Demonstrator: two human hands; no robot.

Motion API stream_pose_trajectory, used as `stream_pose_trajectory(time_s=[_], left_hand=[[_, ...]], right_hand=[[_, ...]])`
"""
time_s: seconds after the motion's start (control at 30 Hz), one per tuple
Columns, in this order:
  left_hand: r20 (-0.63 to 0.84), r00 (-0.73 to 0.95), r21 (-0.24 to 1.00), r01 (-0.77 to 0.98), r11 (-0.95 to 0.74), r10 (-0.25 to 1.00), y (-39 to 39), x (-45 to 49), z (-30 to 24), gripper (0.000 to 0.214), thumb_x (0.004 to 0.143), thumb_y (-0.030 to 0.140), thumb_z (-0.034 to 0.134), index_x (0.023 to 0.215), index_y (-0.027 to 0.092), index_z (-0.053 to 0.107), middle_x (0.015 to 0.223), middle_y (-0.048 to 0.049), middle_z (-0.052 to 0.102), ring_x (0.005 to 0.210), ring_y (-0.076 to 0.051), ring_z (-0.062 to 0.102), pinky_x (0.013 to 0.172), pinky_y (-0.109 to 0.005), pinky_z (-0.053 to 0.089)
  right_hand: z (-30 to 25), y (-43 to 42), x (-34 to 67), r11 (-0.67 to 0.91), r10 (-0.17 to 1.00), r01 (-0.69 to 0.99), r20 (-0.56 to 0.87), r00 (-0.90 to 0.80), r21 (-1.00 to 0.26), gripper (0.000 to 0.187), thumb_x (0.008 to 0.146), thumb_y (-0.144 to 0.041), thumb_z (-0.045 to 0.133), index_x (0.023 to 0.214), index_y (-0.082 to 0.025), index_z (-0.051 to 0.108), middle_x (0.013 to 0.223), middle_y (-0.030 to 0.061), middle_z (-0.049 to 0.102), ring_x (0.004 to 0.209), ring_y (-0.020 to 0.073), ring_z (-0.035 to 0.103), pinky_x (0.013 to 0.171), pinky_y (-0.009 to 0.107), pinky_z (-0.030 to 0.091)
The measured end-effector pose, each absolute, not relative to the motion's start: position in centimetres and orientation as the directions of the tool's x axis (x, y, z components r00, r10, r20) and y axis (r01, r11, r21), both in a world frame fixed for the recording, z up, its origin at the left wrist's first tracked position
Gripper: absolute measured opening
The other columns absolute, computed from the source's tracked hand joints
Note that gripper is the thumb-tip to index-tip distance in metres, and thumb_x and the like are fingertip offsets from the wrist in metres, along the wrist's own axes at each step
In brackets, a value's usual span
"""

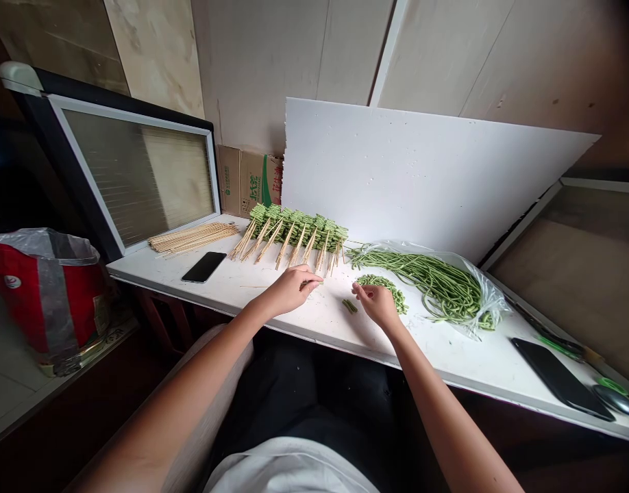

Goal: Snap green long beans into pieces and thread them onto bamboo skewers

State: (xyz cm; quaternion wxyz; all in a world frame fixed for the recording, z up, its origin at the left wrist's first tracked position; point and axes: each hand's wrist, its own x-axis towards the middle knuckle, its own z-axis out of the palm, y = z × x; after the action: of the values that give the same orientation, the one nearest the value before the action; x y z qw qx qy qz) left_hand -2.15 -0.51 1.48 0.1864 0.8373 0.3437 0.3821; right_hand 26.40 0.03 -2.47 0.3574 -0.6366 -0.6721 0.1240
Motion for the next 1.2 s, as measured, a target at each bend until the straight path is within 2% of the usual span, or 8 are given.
stream_pose_trajectory(time_s=[0.13, 0.23, 0.33, 0.53, 0.63, 0.77, 0.93, 1.2], left_hand=[[0.485, 0.521, 0.574, 0.417, -0.705, 0.702, -1.1, -2.1, 1.6, 0.038, 0.104, 0.024, 0.046, 0.13, 0.023, 0.073, 0.112, -0.0077, 0.066, 0.08, -0.015, 0.063, 0.074, -0.027, 0.052], [0.516, 0.518, 0.571, 0.386, -0.725, 0.682, -1.3, -1.7, 1.7, 0.035, 0.103, 0.023, 0.051, 0.13, 0.025, 0.073, 0.113, -0.0072, 0.065, 0.091, -0.017, 0.065, 0.084, -0.028, 0.053], [0.542, 0.481, 0.621, 0.323, -0.714, 0.689, -1.2, -1.3, 1.6, 0.034, 0.099, 0.02, 0.06, 0.13, 0.024, 0.072, 0.11, -0.0067, 0.069, 0.091, -0.017, 0.067, 0.084, -0.029, 0.055], [0.494, 0.459, 0.752, 0.202, -0.628, 0.739, -1.6, -0.6, 1.8, 0.041, 0.093, 0.019, 0.07, 0.133, 0.022, 0.069, 0.1, -0.0051, 0.074, 0.084, -0.016, 0.07, 0.08, -0.028, 0.058], [0.476, 0.452, 0.755, 0.229, -0.614, 0.754, -1.9, -0.8, 2.3, 0.035, 0.091, 0.03, 0.075, 0.125, 0.02, 0.073, 0.093, -0.0054, 0.075, 0.079, -0.016, 0.069, 0.077, -0.029, 0.057], [0.481, 0.447, 0.738, 0.258, -0.624, 0.754, -2.1, -1.0, 2.8, 0.027, 0.095, 0.039, 0.071, 0.107, 0.017, 0.079, 0.088, -0.0061, 0.076, 0.065, -0.014, 0.063, 0.065, -0.027, 0.052], [0.571, 0.466, 0.655, 0.238, -0.717, 0.676, -2.4, -0.7, 3.1, 0.016, 0.096, 0.028, 0.069, 0.101, 0.02, 0.081, 0.095, -0.0058, 0.079, 0.083, -0.017, 0.068, 0.075, -0.027, 0.051], [0.602, 0.539, 0.572, 0.222, -0.789, 0.589, -2.1, -0.6, 2.3, 0.022, 0.094, 0.011, 0.062, 0.091, 0.019, 0.082, 0.085, -0.0053, 0.076, 0.079, -0.018, 0.069, 0.076, -0.028, 0.054]], right_hand=[[0.0, -1.4, 25.2, 0.278, 0.934, 0.612, 0.358, 0.008, -0.74, 0.057, 0.097, -0.067, 0.052, 0.086, -0.018, 0.08, 0.094, 0.0122, 0.08, 0.087, 0.0287, 0.074, 0.076, 0.036, 0.053], [1.6, -3.1, 23.4, 0.382, 0.923, 0.479, 0.356, -0.147, -0.791, 0.047, 0.094, -0.063, 0.061, 0.096, -0.02, 0.08, 0.107, 0.0106, 0.079, 0.091, 0.0259, 0.073, 0.075, 0.034, 0.055], [2.2, -4.3, 21.7, 0.451, 0.892, 0.426, 0.401, -0.207, -0.784, 0.041, 0.089, -0.058, 0.072, 0.108, -0.022, 0.079, 0.107, 0.0096, 0.079, 0.083, 0.0227, 0.071, 0.07, 0.033, 0.054], [1.7, -4.6, 20.9, 0.576, 0.807, 0.425, 0.566, -0.165, -0.698, 0.03, 0.089, -0.052, 0.076, 0.098, -0.024, 0.08, 0.094, 0.008, 0.077, 0.082, 0.022, 0.067, 0.072, 0.035, 0.052], [1.8, -4.4, 21.4, 0.6, 0.779, 0.426, 0.616, -0.118, -0.677, 0.026, 0.091, -0.049, 0.074, 0.095, -0.024, 0.079, 0.095, 0.0077, 0.077, 0.084, 0.0219, 0.065, 0.074, 0.036, 0.052], [2.1, -4.4, 21.6, 0.608, 0.771, 0.42, 0.628, -0.108, -0.674, 0.025, 0.091, -0.049, 0.075, 0.097, -0.024, 0.077, 0.099, 0.0078, 0.076, 0.089, 0.0232, 0.065, 0.075, 0.036, 0.052], [2.2, -5.0, 21.3, 0.654, 0.727, 0.466, 0.665, -0.17, -0.596, 0.025, 0.089, -0.05, 0.077, 0.093, -0.025, 0.075, 0.091, 0.0066, 0.074, 0.083, 0.0232, 0.06, 0.076, 0.038, 0.05], [2.5, -5.3, 21.1, 0.68, 0.719, 0.479, 0.634, -0.284, -0.556, 0.028, 0.096, -0.051, 0.066, 0.085, -0.026, 0.074, 0.088, 0.0074, 0.073, 0.089, 0.0265, 0.062, 0.089, 0.044, 0.049]])
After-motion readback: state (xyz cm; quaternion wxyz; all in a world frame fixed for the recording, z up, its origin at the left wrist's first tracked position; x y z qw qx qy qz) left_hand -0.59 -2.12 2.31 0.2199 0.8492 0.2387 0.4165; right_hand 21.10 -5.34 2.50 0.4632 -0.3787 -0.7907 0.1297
